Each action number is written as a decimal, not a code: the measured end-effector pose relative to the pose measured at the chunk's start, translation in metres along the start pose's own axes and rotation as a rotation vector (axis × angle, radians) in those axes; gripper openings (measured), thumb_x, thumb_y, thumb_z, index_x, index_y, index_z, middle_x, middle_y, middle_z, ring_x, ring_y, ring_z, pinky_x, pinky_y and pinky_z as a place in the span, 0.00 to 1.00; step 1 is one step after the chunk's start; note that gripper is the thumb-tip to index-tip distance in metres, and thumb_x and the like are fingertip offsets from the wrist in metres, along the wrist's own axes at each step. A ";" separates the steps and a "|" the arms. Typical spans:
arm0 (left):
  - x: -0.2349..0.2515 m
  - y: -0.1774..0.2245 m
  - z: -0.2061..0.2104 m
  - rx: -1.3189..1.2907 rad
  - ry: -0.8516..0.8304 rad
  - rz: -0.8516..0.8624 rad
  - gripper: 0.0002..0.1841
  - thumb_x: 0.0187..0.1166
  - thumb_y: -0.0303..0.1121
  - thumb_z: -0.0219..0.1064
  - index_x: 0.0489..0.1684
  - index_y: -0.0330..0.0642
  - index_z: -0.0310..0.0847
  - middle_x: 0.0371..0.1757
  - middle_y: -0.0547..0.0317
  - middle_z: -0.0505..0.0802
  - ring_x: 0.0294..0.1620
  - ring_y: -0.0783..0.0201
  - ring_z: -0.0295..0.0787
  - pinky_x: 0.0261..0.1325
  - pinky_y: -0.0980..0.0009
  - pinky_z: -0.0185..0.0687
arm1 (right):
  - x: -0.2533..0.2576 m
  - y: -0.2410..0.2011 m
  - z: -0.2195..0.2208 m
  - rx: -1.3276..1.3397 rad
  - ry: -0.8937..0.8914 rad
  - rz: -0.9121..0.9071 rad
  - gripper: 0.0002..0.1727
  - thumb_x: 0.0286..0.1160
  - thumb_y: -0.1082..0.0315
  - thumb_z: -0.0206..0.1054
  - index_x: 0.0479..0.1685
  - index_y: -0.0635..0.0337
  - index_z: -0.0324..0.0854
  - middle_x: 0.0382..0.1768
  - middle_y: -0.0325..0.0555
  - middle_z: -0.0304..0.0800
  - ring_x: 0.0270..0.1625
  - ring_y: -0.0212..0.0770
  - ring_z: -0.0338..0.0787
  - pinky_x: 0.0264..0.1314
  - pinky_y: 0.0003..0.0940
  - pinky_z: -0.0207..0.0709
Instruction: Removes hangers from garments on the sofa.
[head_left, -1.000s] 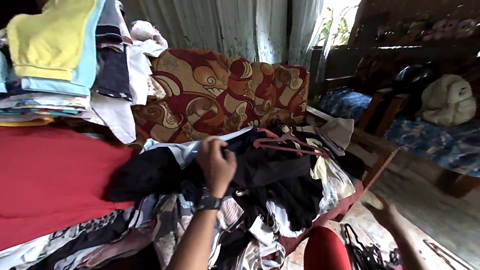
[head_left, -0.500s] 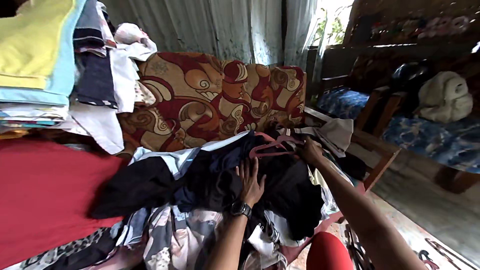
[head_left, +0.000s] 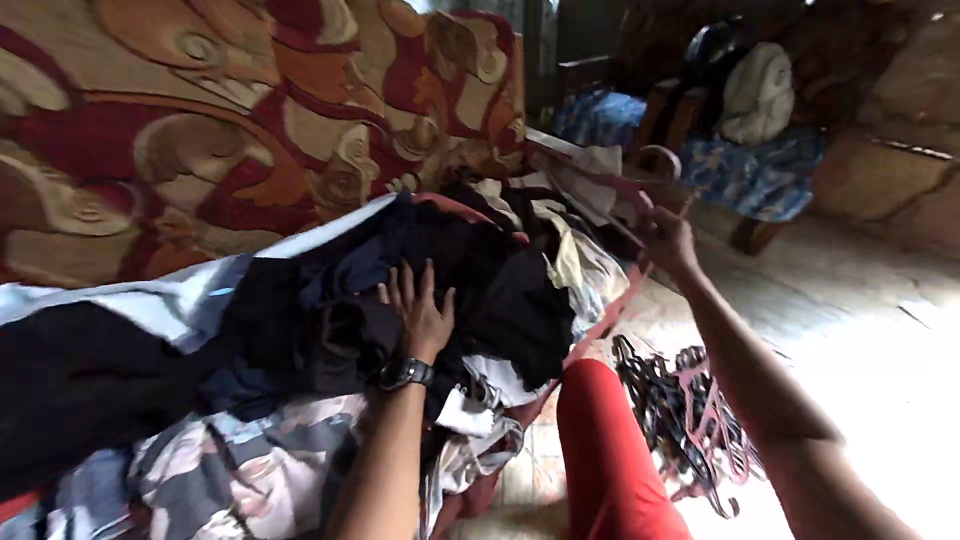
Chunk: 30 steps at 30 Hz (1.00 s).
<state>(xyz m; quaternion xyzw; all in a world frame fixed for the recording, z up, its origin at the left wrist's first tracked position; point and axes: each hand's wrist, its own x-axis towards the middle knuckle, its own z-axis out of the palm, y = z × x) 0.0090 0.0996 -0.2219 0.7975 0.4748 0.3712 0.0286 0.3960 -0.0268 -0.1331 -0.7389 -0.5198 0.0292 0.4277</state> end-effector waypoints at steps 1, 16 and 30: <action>0.000 0.000 -0.001 -0.004 -0.008 0.002 0.32 0.86 0.43 0.63 0.87 0.37 0.66 0.90 0.26 0.60 0.93 0.27 0.43 0.90 0.29 0.26 | -0.017 0.021 -0.022 -0.002 0.063 0.045 0.17 0.89 0.62 0.61 0.58 0.69 0.83 0.41 0.62 0.90 0.39 0.55 0.89 0.48 0.60 0.82; -0.002 0.001 -0.007 0.053 0.039 0.012 0.33 0.84 0.44 0.63 0.87 0.36 0.66 0.88 0.24 0.63 0.92 0.24 0.49 0.90 0.29 0.31 | -0.134 0.197 -0.025 -0.475 -0.196 0.802 0.54 0.71 0.53 0.78 0.89 0.77 0.50 0.86 0.85 0.48 0.88 0.81 0.52 0.84 0.78 0.50; -0.007 0.000 0.000 0.013 0.191 0.048 0.29 0.79 0.40 0.64 0.78 0.34 0.78 0.81 0.26 0.76 0.83 0.26 0.68 0.87 0.29 0.47 | 0.134 -0.118 0.206 -0.084 -0.445 -0.019 0.33 0.85 0.51 0.61 0.84 0.58 0.69 0.74 0.67 0.80 0.78 0.69 0.77 0.79 0.73 0.64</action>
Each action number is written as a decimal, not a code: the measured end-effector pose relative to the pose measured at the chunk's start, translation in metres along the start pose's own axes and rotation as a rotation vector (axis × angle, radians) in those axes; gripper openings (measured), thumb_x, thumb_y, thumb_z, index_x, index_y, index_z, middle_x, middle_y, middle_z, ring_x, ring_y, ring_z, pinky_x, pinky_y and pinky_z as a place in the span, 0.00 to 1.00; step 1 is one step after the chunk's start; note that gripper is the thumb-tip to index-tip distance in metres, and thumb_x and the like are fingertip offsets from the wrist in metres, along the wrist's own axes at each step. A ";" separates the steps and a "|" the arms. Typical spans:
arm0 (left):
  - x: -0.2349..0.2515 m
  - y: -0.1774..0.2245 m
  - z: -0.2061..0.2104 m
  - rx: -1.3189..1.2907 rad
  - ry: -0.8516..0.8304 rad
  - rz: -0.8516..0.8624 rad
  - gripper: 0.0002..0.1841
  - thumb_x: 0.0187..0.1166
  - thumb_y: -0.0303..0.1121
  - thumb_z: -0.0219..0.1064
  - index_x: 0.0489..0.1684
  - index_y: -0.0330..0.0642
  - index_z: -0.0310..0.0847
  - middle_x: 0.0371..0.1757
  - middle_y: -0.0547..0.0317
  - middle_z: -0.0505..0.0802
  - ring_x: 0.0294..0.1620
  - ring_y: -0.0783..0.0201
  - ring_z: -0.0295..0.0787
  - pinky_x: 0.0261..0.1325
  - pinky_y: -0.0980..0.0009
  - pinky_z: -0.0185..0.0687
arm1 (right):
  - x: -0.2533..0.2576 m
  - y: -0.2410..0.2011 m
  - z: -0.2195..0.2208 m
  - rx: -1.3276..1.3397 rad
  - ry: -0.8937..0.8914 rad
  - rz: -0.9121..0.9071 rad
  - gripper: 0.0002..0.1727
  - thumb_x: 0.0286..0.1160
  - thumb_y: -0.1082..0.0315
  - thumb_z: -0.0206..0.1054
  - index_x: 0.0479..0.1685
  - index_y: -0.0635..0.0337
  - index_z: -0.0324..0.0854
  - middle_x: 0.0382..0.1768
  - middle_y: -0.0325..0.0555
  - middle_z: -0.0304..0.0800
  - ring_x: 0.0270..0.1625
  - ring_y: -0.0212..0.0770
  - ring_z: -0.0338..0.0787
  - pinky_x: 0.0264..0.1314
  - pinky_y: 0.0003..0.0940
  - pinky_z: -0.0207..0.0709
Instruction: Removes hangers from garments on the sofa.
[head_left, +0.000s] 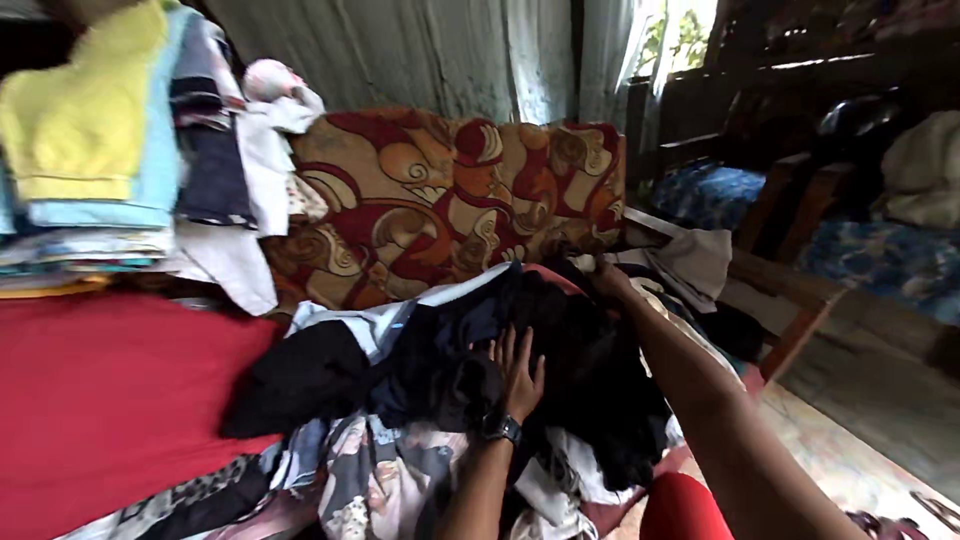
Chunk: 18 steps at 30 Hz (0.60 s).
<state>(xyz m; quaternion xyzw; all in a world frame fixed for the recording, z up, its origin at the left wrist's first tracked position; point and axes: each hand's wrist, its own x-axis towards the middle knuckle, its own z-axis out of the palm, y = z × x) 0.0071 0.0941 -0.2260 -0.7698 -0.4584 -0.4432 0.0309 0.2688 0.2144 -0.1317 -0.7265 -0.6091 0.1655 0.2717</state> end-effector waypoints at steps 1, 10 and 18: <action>0.000 0.000 0.001 -0.003 0.008 -0.002 0.28 0.78 0.39 0.65 0.77 0.34 0.79 0.81 0.26 0.76 0.83 0.27 0.69 0.86 0.29 0.47 | 0.011 0.003 0.005 -0.031 -0.002 0.021 0.34 0.80 0.48 0.65 0.81 0.58 0.73 0.73 0.68 0.80 0.78 0.70 0.76 0.79 0.75 0.61; -0.002 -0.002 0.010 -0.066 0.060 0.016 0.27 0.77 0.38 0.65 0.74 0.33 0.81 0.79 0.25 0.77 0.82 0.24 0.69 0.86 0.28 0.47 | -0.055 -0.048 -0.019 0.149 0.015 -0.101 0.23 0.91 0.58 0.56 0.73 0.67 0.76 0.64 0.69 0.85 0.68 0.66 0.85 0.71 0.66 0.73; 0.002 0.014 -0.020 -0.094 -0.267 -0.187 0.72 0.53 0.70 0.79 0.92 0.24 0.43 0.91 0.28 0.59 0.95 0.37 0.46 0.94 0.40 0.23 | -0.109 -0.072 0.008 -0.042 -0.162 0.041 0.45 0.71 0.46 0.74 0.85 0.61 0.64 0.71 0.64 0.82 0.73 0.64 0.83 0.71 0.68 0.74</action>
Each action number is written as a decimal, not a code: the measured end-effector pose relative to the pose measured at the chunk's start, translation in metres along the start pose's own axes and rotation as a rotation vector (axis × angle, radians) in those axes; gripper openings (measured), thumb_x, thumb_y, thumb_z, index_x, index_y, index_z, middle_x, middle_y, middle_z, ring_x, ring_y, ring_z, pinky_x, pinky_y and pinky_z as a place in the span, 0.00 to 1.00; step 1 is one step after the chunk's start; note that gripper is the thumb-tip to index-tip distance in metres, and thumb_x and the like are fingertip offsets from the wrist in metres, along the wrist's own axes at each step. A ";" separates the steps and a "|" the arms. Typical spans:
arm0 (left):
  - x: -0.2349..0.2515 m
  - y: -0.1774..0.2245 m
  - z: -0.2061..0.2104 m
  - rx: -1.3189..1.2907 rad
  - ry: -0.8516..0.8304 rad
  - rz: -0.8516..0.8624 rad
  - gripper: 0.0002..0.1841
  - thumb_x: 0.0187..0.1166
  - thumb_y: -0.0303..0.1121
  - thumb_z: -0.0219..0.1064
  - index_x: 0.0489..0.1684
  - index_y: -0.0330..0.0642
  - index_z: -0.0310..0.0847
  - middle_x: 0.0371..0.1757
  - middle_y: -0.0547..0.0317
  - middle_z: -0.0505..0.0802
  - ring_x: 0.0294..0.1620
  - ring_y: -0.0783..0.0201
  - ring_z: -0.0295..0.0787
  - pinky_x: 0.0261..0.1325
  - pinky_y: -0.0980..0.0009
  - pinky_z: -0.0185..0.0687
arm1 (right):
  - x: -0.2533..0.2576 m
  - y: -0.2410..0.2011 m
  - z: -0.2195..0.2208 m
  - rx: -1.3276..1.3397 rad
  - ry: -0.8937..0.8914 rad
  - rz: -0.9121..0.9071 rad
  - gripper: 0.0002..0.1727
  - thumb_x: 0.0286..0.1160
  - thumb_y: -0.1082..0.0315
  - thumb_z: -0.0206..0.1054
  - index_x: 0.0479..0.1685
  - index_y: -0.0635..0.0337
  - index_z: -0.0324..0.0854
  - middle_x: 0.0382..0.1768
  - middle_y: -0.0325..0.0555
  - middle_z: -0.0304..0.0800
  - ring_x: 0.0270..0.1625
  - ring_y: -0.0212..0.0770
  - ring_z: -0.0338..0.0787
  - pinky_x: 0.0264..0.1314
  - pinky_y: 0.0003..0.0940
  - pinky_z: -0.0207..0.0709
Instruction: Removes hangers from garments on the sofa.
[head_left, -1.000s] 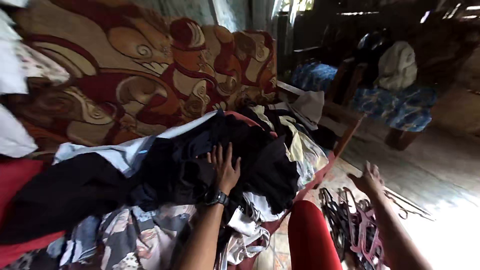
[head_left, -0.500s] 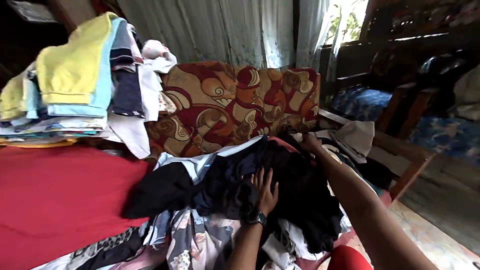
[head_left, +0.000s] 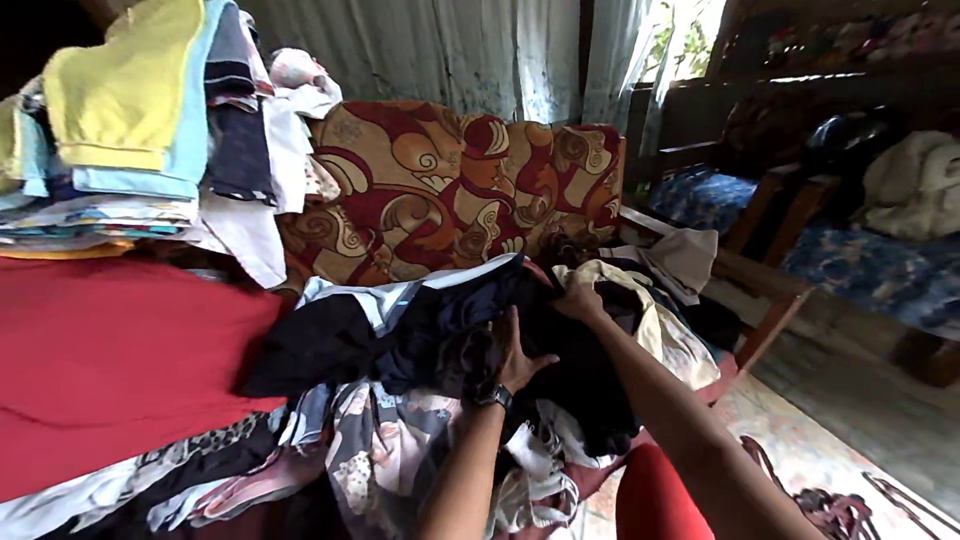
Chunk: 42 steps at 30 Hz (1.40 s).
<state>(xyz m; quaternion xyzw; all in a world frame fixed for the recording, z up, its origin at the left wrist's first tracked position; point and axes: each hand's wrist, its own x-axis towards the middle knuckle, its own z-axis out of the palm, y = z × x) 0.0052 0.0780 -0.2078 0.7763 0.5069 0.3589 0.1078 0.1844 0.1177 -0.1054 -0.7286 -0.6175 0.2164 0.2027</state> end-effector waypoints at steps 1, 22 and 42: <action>-0.001 0.005 -0.005 0.003 -0.066 -0.036 0.76 0.48 0.70 0.82 0.93 0.25 0.39 0.93 0.29 0.53 0.97 0.38 0.39 0.94 0.42 0.17 | -0.002 -0.001 -0.001 0.021 -0.014 -0.002 0.37 0.72 0.48 0.73 0.77 0.62 0.73 0.68 0.64 0.84 0.71 0.64 0.84 0.70 0.68 0.74; 0.017 0.033 -0.287 0.324 0.759 -0.113 0.24 0.88 0.29 0.52 0.84 0.37 0.68 0.80 0.24 0.73 0.82 0.24 0.66 0.79 0.26 0.57 | -0.126 -0.250 -0.029 0.778 0.141 -1.028 0.24 0.74 0.69 0.74 0.70 0.64 0.83 0.58 0.62 0.88 0.58 0.58 0.89 0.55 0.62 0.83; -0.041 -0.084 -0.175 0.267 -0.053 -0.710 0.25 0.86 0.27 0.63 0.78 0.20 0.68 0.78 0.22 0.77 0.84 0.32 0.69 0.87 0.42 0.56 | -0.039 0.065 0.066 0.450 0.426 -0.249 0.22 0.75 0.66 0.73 0.64 0.70 0.84 0.61 0.64 0.90 0.67 0.57 0.88 0.77 0.57 0.74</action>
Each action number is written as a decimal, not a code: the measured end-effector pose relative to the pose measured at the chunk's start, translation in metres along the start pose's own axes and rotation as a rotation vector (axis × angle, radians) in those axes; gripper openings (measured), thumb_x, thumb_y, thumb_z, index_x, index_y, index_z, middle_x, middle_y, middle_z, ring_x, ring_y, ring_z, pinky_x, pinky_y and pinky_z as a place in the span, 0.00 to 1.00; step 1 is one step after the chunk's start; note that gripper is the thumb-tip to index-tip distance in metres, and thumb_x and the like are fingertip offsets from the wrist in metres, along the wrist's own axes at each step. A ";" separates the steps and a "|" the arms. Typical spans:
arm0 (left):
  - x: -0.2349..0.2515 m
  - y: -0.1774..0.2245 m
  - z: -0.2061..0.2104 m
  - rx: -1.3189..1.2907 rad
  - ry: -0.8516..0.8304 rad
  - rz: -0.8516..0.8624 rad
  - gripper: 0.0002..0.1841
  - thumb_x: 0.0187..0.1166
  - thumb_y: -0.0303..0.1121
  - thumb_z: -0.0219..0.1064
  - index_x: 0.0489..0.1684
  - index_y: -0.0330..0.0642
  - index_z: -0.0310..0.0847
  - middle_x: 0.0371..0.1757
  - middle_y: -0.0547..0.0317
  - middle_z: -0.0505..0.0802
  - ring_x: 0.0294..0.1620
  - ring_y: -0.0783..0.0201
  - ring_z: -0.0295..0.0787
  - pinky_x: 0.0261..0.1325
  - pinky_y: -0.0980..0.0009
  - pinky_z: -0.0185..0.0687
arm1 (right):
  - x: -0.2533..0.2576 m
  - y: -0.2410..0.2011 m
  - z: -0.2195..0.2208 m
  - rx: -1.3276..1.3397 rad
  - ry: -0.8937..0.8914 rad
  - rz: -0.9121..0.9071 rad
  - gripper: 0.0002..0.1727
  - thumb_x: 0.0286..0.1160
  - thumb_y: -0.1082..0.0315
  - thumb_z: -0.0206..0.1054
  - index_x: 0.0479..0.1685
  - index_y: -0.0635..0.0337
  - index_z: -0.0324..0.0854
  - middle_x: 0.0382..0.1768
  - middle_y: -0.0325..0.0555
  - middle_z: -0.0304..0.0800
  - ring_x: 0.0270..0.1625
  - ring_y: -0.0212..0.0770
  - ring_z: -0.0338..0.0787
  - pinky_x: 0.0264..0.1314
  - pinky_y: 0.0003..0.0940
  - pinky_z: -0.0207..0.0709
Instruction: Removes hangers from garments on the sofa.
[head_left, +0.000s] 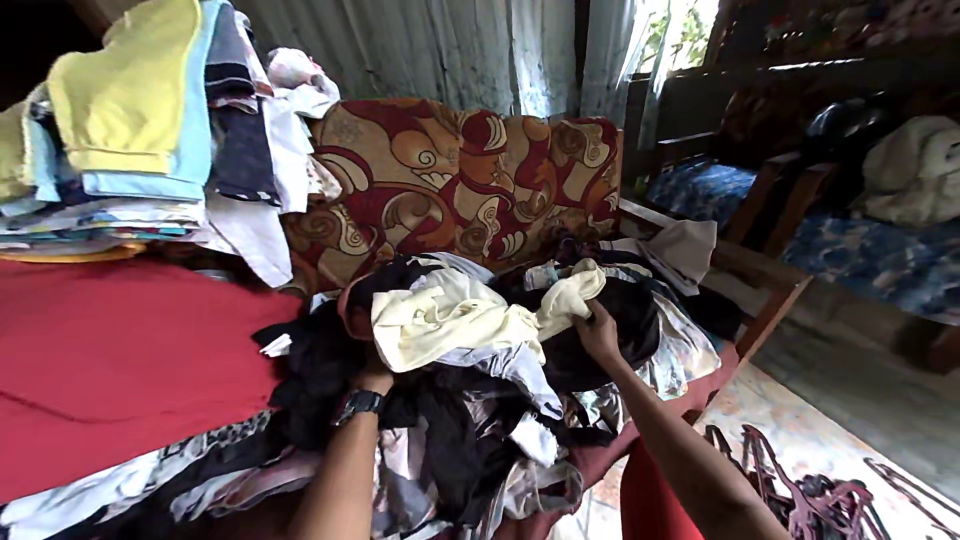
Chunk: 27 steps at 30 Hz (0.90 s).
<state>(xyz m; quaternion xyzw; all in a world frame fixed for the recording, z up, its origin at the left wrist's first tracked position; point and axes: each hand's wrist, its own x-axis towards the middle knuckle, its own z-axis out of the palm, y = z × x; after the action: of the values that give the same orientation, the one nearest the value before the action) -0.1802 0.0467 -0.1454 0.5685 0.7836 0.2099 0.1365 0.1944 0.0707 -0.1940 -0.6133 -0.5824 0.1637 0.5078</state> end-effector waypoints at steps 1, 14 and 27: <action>0.000 -0.001 -0.002 -0.008 -0.011 0.010 0.26 0.84 0.27 0.65 0.78 0.19 0.68 0.78 0.22 0.77 0.84 0.32 0.68 0.87 0.42 0.56 | -0.005 -0.012 0.004 0.122 0.088 -0.039 0.20 0.76 0.69 0.72 0.62 0.73 0.83 0.56 0.63 0.91 0.61 0.52 0.91 0.70 0.50 0.81; -0.059 0.075 -0.069 -0.444 0.514 0.754 0.28 0.86 0.38 0.54 0.78 0.25 0.69 0.81 0.30 0.75 0.84 0.41 0.69 0.86 0.47 0.63 | 0.000 -0.229 0.097 0.164 -0.516 -0.345 0.24 0.86 0.64 0.64 0.77 0.63 0.75 0.62 0.65 0.88 0.63 0.64 0.89 0.64 0.68 0.79; -0.001 0.068 0.009 -0.060 0.134 0.619 0.27 0.81 0.53 0.67 0.75 0.51 0.81 0.83 0.50 0.78 0.90 0.46 0.61 0.90 0.33 0.38 | 0.012 0.007 -0.052 -0.647 -0.511 0.118 0.38 0.70 0.55 0.79 0.83 0.49 0.73 0.91 0.67 0.52 0.93 0.70 0.47 0.88 0.77 0.39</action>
<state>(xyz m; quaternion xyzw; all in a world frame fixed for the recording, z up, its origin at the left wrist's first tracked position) -0.1193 0.0656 -0.1204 0.7606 0.5743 0.3013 0.0310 0.2423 0.0603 -0.1725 -0.7130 -0.6751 0.1481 0.1179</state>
